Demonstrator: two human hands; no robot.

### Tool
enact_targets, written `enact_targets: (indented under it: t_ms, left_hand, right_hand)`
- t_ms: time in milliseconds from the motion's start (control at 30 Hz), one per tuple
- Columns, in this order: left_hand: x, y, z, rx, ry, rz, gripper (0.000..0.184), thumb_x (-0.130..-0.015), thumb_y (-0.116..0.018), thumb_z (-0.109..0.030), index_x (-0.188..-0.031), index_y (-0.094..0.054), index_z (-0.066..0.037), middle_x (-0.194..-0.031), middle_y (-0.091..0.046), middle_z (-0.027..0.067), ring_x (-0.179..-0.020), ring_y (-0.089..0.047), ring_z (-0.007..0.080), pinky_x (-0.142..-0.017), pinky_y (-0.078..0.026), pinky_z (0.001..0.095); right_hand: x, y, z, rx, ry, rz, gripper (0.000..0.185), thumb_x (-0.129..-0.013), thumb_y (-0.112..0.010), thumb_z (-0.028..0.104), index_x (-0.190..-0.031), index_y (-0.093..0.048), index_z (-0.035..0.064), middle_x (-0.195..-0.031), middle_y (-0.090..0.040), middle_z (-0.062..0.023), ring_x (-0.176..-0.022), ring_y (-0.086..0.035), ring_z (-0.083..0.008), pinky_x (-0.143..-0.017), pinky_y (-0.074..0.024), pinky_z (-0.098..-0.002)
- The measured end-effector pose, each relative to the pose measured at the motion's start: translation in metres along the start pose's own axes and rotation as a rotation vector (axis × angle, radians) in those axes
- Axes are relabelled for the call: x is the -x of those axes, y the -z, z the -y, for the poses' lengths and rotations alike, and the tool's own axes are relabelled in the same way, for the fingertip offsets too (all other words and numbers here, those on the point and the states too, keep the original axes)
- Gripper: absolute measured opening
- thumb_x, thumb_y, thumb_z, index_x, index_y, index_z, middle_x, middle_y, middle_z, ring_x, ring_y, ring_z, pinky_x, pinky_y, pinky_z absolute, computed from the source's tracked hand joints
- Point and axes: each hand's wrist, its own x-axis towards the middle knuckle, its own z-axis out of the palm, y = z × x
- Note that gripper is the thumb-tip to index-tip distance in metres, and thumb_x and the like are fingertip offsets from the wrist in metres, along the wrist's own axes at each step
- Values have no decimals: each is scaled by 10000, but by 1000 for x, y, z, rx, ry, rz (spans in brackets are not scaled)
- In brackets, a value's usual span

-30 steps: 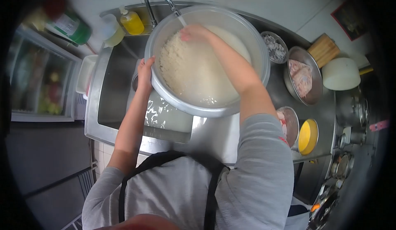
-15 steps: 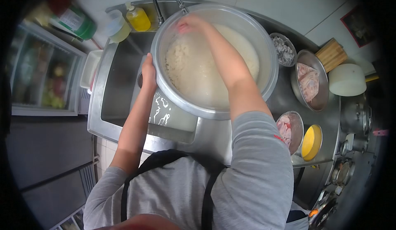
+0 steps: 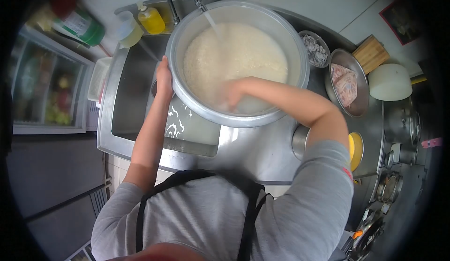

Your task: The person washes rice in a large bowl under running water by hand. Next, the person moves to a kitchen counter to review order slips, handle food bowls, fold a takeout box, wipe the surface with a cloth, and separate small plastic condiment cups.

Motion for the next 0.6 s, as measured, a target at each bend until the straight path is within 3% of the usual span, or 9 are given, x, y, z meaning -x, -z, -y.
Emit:
enact_targets:
  t_ms: [67,133,200,233,333,400,467,533,600]
  left_hand:
    - [7,-4,-7,-18,-10,-3,431,-919,-350,-308,-1052,-509,69,-1017,-559,154,-925,-523,217,-823,-386,310]
    - [9,-6,-9,-37,-20,-6,424,-919,-352,-306,-1032,-517,68,-991,-566,148,-904,-528,213,-812,-391,307]
    - [6,-5,-5,-65,-56,-28,423,-917,-360,-310,-1001,-524,71,-968,-571,142,-895,-528,204,-803,-393,301]
    - [8,-7,-8,-65,-55,-28,423,-917,-360,-310,-1001,-524,71,-968,-571,142,-895,-528,204,-803,-393,301]
    - [23,-11,-19,-218,-66,-83,436,-902,-394,-336,-995,-512,73,-964,-563,148,-904,-523,205,-791,-398,298]
    - [35,-11,-19,-467,-111,-111,421,-866,-491,-311,-1056,-463,64,-985,-544,152,-924,-519,200,-808,-397,292]
    - [54,-9,-12,-330,-70,-47,430,-838,-537,-271,-1096,-419,52,-1012,-526,157,-935,-517,205,-805,-408,301]
    - [72,-7,-9,-199,-18,10,472,-811,-584,-231,-1135,-375,40,-1038,-508,161,-945,-515,210,-802,-418,309]
    - [88,-6,-14,-186,51,138,547,-757,-621,-138,-1171,-300,22,-1075,-479,163,-933,-522,217,-745,-457,320]
  right_hand:
    - [29,17,10,-146,-272,552,411,-619,-675,311,-957,-637,80,-980,-617,-92,-934,-553,-241,-820,-404,-339]
    - [55,17,-25,-338,-377,569,353,-633,-663,281,-932,-649,95,-905,-638,-103,-846,-587,-232,-756,-439,-352]
    - [70,55,-50,-276,-669,319,292,-665,-649,256,-919,-650,111,-917,-635,-101,-831,-593,-234,-732,-449,-370]
    - [73,49,-91,-213,-744,-44,270,-686,-644,277,-911,-652,129,-899,-632,-113,-836,-596,-235,-733,-448,-370]
    - [56,53,-151,117,-1024,-845,401,-739,-580,374,-1075,-585,155,-1184,-487,-146,-1073,-480,-308,-883,-396,-397]
    - [17,42,-197,-76,-1153,-1009,500,-754,-544,445,-1180,-514,185,-1326,-341,-128,-1177,-362,-366,-968,-318,-418]
    - [-22,75,-140,-155,-1297,-898,580,-750,-526,507,-1236,-461,198,-1345,-318,-122,-1202,-323,-378,-996,-251,-476]
    - [-51,66,-114,-21,-1074,-833,608,-745,-484,580,-1252,-434,249,-1362,-292,-131,-1258,-208,-414,-967,-217,-594]
    - [-74,48,-93,69,-708,-718,588,-757,-481,562,-1237,-450,225,-1345,-319,-115,-1251,-231,-391,-962,-232,-587]
